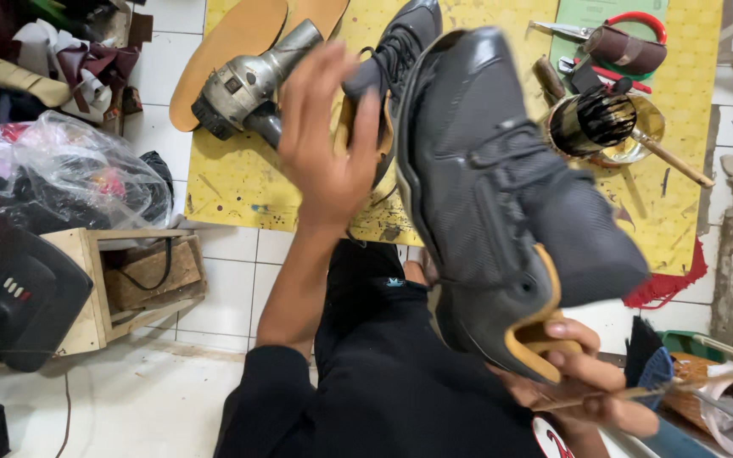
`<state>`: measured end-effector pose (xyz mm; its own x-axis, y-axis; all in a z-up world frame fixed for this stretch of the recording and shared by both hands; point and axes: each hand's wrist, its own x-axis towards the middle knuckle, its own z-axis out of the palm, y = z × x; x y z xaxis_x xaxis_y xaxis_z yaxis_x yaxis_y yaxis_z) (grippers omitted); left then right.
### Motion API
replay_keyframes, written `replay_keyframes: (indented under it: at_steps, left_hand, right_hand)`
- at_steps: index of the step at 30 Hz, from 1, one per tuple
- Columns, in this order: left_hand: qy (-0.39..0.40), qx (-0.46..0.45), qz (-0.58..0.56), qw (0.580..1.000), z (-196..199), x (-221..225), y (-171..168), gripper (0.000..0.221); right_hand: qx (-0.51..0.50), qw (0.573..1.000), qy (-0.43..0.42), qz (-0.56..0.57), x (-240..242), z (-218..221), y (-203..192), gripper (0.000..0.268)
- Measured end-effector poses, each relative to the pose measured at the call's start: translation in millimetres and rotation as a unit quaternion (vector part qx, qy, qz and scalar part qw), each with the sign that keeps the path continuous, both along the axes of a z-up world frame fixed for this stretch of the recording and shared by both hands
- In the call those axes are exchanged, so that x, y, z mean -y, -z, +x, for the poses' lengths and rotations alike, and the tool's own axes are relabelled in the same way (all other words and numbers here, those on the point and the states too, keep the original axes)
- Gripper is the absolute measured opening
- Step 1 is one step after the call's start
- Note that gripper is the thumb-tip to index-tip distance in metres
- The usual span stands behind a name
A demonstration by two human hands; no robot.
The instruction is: The person applies adhesive using a small brush to the separated sole and upper of a shoe, then presses the parts together and wipes away excess adhesive.
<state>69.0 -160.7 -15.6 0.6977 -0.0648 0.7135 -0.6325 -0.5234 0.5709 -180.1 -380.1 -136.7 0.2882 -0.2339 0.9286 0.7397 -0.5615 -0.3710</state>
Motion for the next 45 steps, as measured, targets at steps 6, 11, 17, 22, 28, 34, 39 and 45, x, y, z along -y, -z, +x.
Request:
replay_keyframes:
  at_steps: [6,11,17,22,28,34,39,45]
  left_hand:
    - [0.321,0.183,0.149,0.917,-29,-13,-63,0.058]
    - [0.437,0.104,0.289,0.846,-33,4,-48,0.08]
    - [0.442,0.058,0.136,0.885,-48,11,-36,0.073]
    - [0.456,0.08,-0.007,0.886,-54,14,-50,0.06]
    - [0.555,0.053,-0.101,0.824,-46,-8,-63,0.053]
    - [0.614,0.048,-0.364,0.699,-39,-27,-50,0.066]
    - [0.709,-0.037,-0.445,0.545,-18,-45,-41,0.072]
    - [0.744,-0.099,-0.48,0.454,1,-45,-15,0.079]
  right_hand:
    - [-0.281,0.95,-0.097,-0.095,7,0,-28,0.059]
    - [-0.371,0.885,-0.248,-0.132,12,5,-57,0.038]
    - [-0.376,0.867,-0.27,-0.185,4,10,-75,0.04]
    - [-0.362,0.824,-0.393,-0.187,2,9,-78,0.037]
    - [-0.116,0.969,-0.209,0.054,-32,17,-69,0.069]
    - [-0.128,0.868,-0.343,0.334,39,-12,-37,0.074]
    - [-0.139,0.898,-0.299,0.29,71,4,-48,0.05]
    - [-0.208,0.819,-0.452,0.288,65,22,-76,0.019]
